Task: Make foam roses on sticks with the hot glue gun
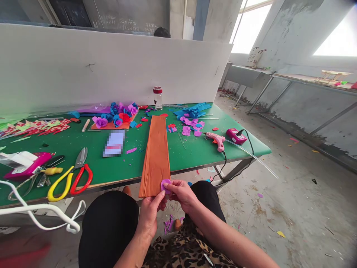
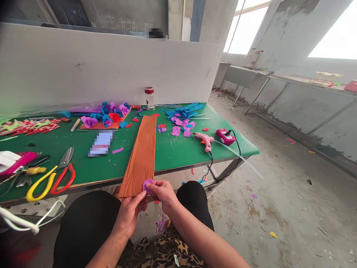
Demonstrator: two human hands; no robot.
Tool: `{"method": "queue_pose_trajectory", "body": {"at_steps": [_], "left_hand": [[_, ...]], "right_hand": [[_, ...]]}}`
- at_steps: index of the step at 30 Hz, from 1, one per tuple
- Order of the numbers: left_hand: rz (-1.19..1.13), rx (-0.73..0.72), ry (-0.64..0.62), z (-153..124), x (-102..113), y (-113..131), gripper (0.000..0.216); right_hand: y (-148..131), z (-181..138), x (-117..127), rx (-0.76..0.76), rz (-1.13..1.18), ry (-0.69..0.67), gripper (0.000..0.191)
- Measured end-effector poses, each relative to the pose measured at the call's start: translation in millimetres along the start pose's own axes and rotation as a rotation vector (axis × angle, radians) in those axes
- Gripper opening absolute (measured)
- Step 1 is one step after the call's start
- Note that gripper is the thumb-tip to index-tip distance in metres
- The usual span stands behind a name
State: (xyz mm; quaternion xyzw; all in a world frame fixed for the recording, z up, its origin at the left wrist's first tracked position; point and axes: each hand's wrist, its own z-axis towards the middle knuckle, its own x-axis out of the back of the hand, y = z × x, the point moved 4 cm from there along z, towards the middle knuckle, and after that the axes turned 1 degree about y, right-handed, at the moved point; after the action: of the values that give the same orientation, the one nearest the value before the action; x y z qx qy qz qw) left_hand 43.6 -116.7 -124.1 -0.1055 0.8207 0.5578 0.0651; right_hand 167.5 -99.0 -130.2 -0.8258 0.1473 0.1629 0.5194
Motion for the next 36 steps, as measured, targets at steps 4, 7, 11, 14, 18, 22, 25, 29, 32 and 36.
{"method": "queue_pose_trajectory", "body": {"at_steps": [4, 7, 11, 14, 18, 22, 25, 29, 32, 36], "left_hand": [[0.046, 0.014, -0.053, -1, -2, 2, 0.028], [0.071, 0.017, -0.041, 1, -2, 0, 0.030], [0.183, 0.007, -0.075, -6, -1, -1, 0.045], [0.443, -0.019, -0.189, -19, 2, 7, 0.050], [0.750, -0.307, -0.008, -26, 15, 47, 0.031], [1.013, -0.305, -0.049, -13, 11, 73, 0.025], [1.097, -0.245, -0.140, -4, 2, 76, 0.023], [1.063, -0.200, -0.184, 2, -2, 67, 0.027], [1.035, -0.183, -0.161, 6, -1, 60, 0.027], [1.061, -0.223, -0.108, 10, -2, 58, 0.026]], "right_hand": [[1, 0, 1, -0.004, 0.008, 0.032, 0.055], [2, 1, 0, -0.010, 0.002, 0.029, 0.055], [2, 2, 1, -0.011, -0.011, 0.045, 0.053], [1, 2, 2, 0.005, -0.022, 0.066, 0.053], [0, 0, 2, 0.011, -0.043, 0.096, 0.055], [1, -1, 1, 0.006, -0.041, 0.100, 0.055], [2, 0, 0, 0.000, -0.022, 0.087, 0.055], [2, 1, 0, 0.011, -0.019, 0.083, 0.054], [2, 1, 0, 0.009, -0.021, 0.084, 0.054], [1, -1, 0, -0.005, -0.025, 0.094, 0.055]]}}
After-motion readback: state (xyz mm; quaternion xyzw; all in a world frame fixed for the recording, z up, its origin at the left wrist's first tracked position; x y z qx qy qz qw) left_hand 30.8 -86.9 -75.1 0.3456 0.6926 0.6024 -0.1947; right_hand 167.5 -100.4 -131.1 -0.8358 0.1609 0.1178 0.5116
